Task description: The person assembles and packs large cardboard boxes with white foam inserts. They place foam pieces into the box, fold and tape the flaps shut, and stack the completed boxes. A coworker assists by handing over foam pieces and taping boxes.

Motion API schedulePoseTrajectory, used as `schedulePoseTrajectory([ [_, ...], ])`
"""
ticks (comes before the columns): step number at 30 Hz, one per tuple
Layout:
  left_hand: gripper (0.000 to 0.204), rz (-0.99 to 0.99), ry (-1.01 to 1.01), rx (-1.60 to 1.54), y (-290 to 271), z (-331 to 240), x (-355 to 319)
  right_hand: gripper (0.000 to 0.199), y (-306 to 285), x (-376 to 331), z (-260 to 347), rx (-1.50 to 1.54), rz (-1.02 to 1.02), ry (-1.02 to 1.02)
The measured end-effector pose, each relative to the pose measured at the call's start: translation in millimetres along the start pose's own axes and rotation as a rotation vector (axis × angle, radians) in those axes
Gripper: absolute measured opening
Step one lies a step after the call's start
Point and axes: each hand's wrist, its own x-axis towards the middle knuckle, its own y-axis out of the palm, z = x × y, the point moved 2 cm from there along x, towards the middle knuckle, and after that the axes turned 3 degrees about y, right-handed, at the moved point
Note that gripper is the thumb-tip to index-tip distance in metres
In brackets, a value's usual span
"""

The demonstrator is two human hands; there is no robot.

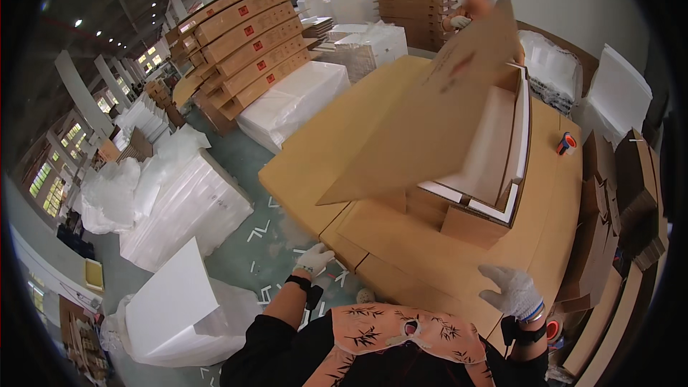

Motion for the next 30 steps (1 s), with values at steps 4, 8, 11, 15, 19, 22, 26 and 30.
schedulePoseTrajectory([
  [4,0.063,-0.003,-0.132,0.066,2,-30,29,0.058,44,-63,-29,-0.144,-0.025,0.287],
  [8,0.064,-0.095,-0.242,0.114,17,-12,66,0.056,102,-121,-33,-0.154,0.051,0.436],
  [11,0.058,-0.151,-0.295,0.064,37,-6,108,0.065,276,-233,-194,-0.161,0.165,0.406],
  [15,0.048,-0.238,0.218,0.427,19,167,148,0.064,263,-169,-87,-0.123,0.120,0.539],
  [19,0.040,0.025,-0.371,-1.206,7,88,127,0.063,238,-149,-45,-0.195,0.040,0.671],
  [22,0.039,-0.192,-0.486,-1.260,-40,126,112,0.063,229,-95,-30,-0.187,0.042,0.579],
  [26,0.046,-0.091,0.341,0.203,-51,215,132,0.062,224,-15,8,-0.187,0.070,0.441],
  [30,0.056,-0.067,-0.158,-0.743,-50,218,144,0.062,234,87,61,-0.257,0.128,0.203],
])
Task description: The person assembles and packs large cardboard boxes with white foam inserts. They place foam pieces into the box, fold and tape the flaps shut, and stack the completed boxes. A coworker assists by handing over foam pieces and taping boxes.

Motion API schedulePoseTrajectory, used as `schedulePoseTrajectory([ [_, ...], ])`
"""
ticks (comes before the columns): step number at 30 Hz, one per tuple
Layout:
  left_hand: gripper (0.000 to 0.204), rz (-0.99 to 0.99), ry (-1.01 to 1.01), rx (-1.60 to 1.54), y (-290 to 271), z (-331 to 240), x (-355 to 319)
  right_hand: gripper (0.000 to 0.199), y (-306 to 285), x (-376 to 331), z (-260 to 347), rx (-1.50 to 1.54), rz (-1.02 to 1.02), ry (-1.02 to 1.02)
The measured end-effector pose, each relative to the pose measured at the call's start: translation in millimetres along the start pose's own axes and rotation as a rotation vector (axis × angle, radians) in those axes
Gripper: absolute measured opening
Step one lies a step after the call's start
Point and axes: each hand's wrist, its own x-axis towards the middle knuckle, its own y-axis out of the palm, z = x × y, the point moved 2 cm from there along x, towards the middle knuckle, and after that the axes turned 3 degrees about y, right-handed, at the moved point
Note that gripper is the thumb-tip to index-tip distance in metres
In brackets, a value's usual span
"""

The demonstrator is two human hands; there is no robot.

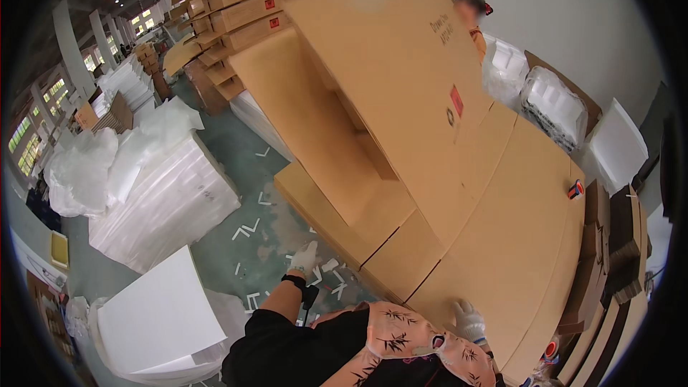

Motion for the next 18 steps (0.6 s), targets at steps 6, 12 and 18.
schedulePoseTrajectory([
  [6,0.080,-0.187,0.096,0.423,39,-98,16,0.063,13,79,92,-0.085,-0.153,-0.195],
  [12,0.056,-0.219,0.208,0.237,36,-77,29,0.069,39,85,86,0.013,-0.176,-0.120],
  [18,0.074,-0.129,0.211,0.582,33,-99,33,0.070,66,77,85,0.119,-0.199,-0.037],
])
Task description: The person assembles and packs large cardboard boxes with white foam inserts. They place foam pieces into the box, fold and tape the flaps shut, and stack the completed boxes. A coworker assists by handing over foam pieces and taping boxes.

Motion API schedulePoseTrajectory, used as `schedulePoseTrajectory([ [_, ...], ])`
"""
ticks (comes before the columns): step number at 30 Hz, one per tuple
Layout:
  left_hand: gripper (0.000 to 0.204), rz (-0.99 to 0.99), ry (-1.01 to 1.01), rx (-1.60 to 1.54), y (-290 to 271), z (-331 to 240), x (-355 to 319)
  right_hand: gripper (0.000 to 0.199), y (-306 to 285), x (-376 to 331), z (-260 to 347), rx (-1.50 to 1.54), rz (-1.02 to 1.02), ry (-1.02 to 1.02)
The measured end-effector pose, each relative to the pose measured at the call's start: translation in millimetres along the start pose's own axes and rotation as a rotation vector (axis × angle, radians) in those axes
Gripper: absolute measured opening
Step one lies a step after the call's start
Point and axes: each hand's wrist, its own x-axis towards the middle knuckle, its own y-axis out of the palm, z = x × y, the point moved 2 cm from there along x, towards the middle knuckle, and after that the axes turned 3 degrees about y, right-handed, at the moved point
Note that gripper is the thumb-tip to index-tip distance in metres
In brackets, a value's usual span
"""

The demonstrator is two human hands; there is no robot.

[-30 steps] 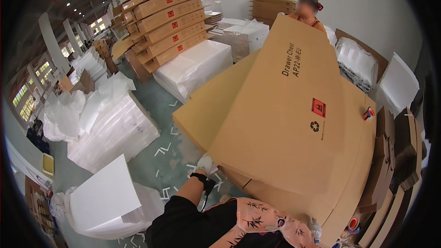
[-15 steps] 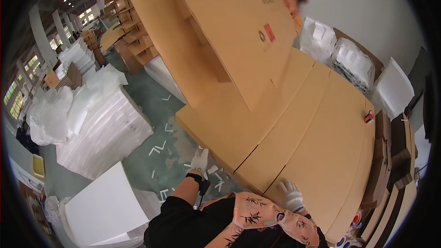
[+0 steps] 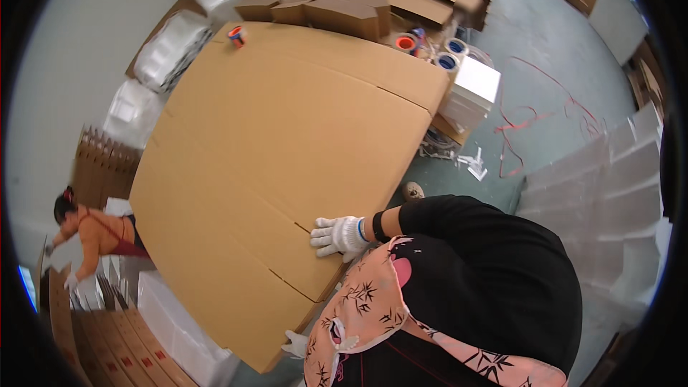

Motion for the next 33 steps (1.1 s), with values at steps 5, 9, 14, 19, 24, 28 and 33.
schedulePoseTrajectory([
  [5,0.064,0.114,0.127,0.094,46,-33,2,0.069,6,-28,-4,0.062,-0.099,0.115],
  [9,0.057,0.133,0.143,0.144,61,-43,7,0.052,-2,-66,-8,0.068,-0.293,0.272],
  [14,0.048,0.122,0.139,0.173,85,-55,-2,0.027,-84,-224,-48,-0.025,-0.556,0.898],
  [19,0.040,0.072,0.103,0.221,85,-56,9,0.033,-117,-430,-119,-0.093,-0.835,1.914],
  [24,0.034,-0.077,0.078,0.405,16,-6,49,0.012,-94,-598,-213,0.203,-0.650,1.808],
  [28,0.037,0.418,0.243,1.436,28,56,62,0.026,-77,-640,-288,0.868,-1.181,1.866],
  [33,0.047,0.001,-0.356,0.465,37,-46,6,0.018,-97,-628,-274,0.772,-1.080,2.084],
])
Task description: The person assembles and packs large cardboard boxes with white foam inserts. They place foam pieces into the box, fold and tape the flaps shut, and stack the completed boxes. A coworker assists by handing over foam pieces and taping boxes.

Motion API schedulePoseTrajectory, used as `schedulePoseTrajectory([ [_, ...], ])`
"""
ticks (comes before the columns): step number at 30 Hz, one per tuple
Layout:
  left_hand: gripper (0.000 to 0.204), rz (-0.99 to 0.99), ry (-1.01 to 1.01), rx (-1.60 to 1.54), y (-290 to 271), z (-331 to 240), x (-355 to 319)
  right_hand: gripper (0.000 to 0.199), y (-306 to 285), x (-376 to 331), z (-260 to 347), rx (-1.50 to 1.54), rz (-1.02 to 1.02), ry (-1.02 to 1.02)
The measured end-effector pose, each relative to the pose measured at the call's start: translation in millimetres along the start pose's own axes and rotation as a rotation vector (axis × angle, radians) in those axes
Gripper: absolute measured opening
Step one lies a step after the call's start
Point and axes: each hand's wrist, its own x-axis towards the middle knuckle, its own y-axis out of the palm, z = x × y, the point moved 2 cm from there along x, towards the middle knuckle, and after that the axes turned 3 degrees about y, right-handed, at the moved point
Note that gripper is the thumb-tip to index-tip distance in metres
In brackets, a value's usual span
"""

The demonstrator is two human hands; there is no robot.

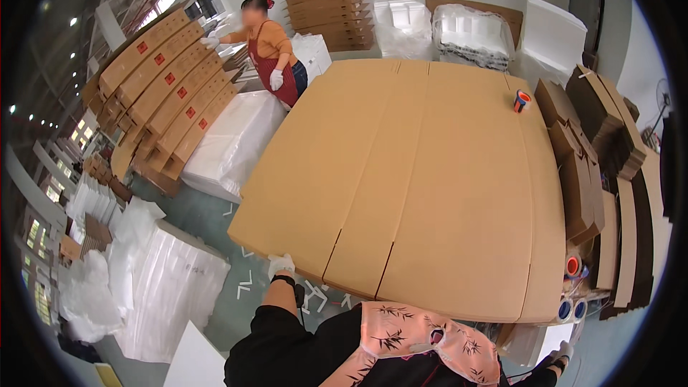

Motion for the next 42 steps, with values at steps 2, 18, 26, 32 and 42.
schedulePoseTrajectory([
  [2,0.048,-0.072,-0.009,-0.066,11,28,19,0.021,15,-5,27,-0.035,0.020,-0.037],
  [18,0.064,-0.037,0.162,-0.062,-10,36,1,0.040,179,-267,158,-0.719,-0.122,-1.201],
  [26,0.079,-0.078,0.221,-0.058,-7,34,-18,0.056,386,-575,47,-0.946,0.964,-2.071],
  [32,0.080,-0.088,0.277,-0.030,-12,37,-28,0.070,405,-650,-4,-0.863,0.973,-2.426],
  [42,0.075,-0.048,0.402,0.083,-16,38,-27,0.065,406,-682,8,-0.946,1.184,-2.439],
])
